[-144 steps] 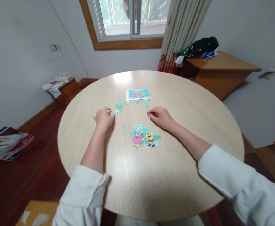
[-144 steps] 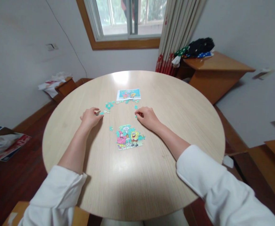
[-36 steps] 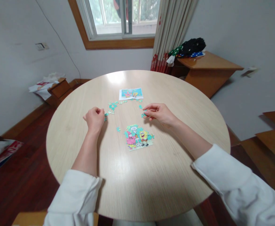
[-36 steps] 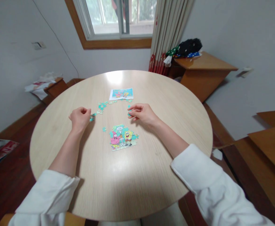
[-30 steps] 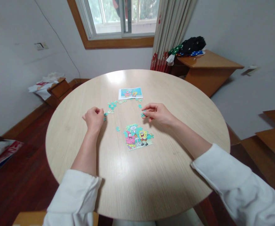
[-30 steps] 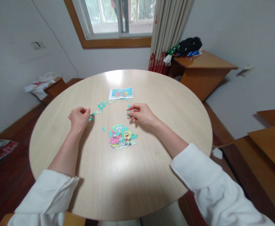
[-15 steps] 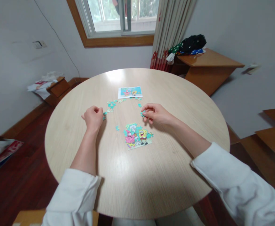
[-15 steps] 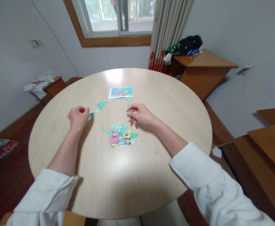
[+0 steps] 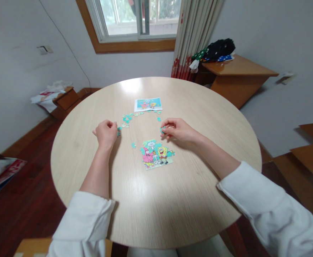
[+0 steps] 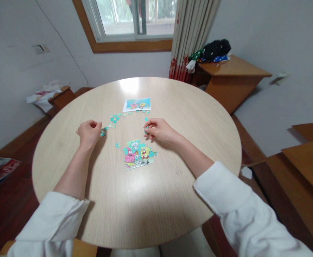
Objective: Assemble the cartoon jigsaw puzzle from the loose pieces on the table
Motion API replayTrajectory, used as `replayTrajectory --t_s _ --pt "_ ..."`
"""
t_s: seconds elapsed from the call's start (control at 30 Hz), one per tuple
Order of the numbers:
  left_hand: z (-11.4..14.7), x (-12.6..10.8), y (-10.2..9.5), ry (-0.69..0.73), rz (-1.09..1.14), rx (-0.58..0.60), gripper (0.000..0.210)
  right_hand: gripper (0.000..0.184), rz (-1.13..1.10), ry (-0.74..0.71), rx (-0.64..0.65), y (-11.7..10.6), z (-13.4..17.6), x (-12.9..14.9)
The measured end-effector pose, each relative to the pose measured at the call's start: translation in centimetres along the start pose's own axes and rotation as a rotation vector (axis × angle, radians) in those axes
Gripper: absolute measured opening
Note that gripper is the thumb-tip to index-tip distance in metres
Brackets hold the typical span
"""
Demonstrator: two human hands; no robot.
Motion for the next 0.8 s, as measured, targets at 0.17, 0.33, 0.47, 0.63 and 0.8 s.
replayTrajectory --t_s 0.17,0.33,0.47,0.63,0.8 --pt "-0.15 0.22 0.17 0.008 0.014 -0.003 0.023 0.013 0.033 -0.030 -0.012 -0.09 -0.22 -0.20" --pt "-0.27 0.39 0.29 0.014 0.015 -0.008 0.023 0.011 0.044 -0.030 -0.010 -0.05 -0.10 -0.25" --pt "-0.27 0.37 0.27 0.015 0.012 -0.009 0.023 0.007 0.049 -0.038 -0.021 0.11 0.02 -0.21" --pt "-0.19 0.28 0.17 0.011 0.007 -0.010 0.023 0.008 0.061 -0.039 0.000 0.07 0.09 0.05" --pt "-0.11 0.21 0.10 0.013 0.010 0.000 0.023 0.010 0.091 -0.035 0.023 -0.16 0.06 0.23"
Point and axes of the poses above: each hand's wrist, its own z-axis away from the middle knuckle, its own y-axis out of the palm, x = y × z, the point moved 1 cm from there along -z, towards the middle knuckle, and after that the axes turned 2 degrees about -y, right-handed, at the moved point
